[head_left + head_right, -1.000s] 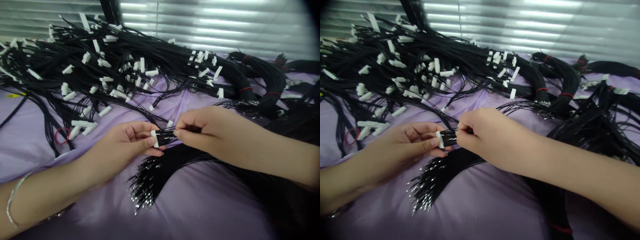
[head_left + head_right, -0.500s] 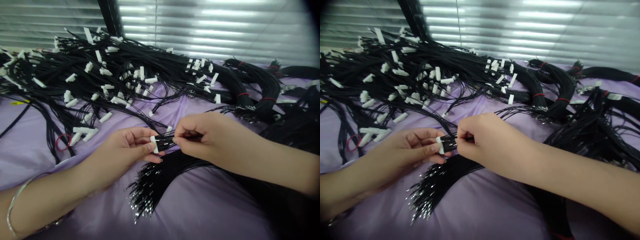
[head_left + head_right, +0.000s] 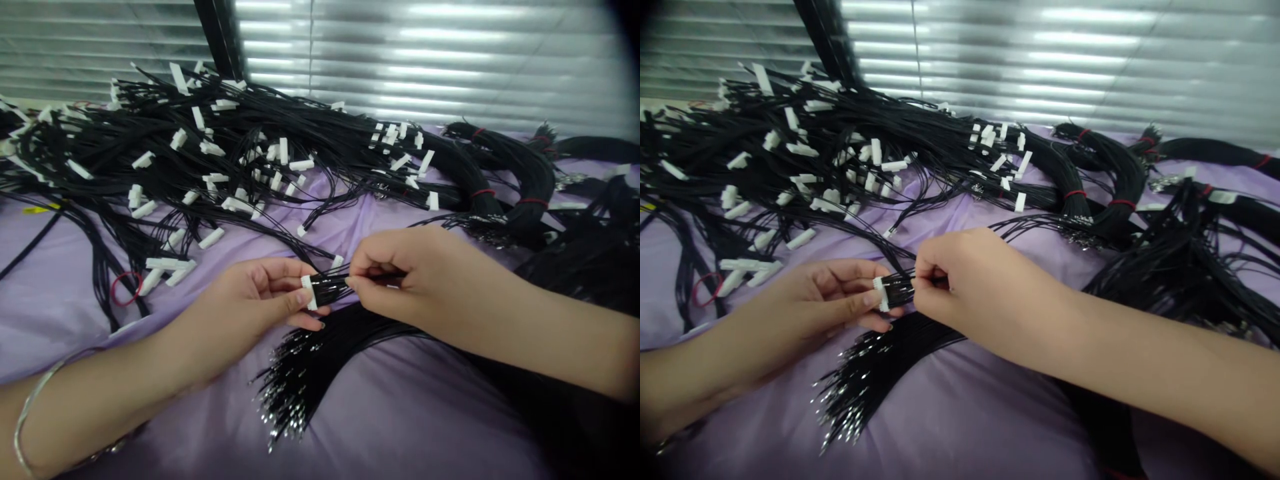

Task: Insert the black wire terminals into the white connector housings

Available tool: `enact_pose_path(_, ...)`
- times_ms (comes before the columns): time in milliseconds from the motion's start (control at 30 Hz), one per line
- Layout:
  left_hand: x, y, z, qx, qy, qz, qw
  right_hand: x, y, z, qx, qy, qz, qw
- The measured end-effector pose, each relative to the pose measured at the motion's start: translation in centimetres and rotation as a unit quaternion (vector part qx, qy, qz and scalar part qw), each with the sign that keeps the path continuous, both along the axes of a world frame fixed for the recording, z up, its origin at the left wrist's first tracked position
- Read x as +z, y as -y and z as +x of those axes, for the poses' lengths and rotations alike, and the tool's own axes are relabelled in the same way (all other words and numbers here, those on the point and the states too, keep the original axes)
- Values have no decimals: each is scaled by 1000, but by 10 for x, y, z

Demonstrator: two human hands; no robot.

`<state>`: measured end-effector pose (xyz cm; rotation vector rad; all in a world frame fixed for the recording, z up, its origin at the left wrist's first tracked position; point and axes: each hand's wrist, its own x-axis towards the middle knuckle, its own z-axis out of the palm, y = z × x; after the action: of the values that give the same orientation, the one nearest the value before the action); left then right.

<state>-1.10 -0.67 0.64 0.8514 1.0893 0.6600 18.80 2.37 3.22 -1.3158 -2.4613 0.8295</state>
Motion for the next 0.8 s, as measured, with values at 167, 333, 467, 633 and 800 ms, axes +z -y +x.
enact_pose_path(167,-1,-1,1,-3,11,6,1000,1,1,1,4,-4,9,1000)
enact_pose_path(333,-2,0,0,3,12,7,1000,-2,2,-1,5,1,3,1000)
enact_pose_path(467,-4,1,-1,-6,14,18,1000,-6,3,-2,12,-3,13,1000)
enact_pose_path(633,-5,1,-1,-15,-5,31,999,-8,5,-5,23,-7,55,998)
enact_pose_path(800,-5,1,-1,-15,-9,25,1000,-9,4,-6,32,-4,72,997)
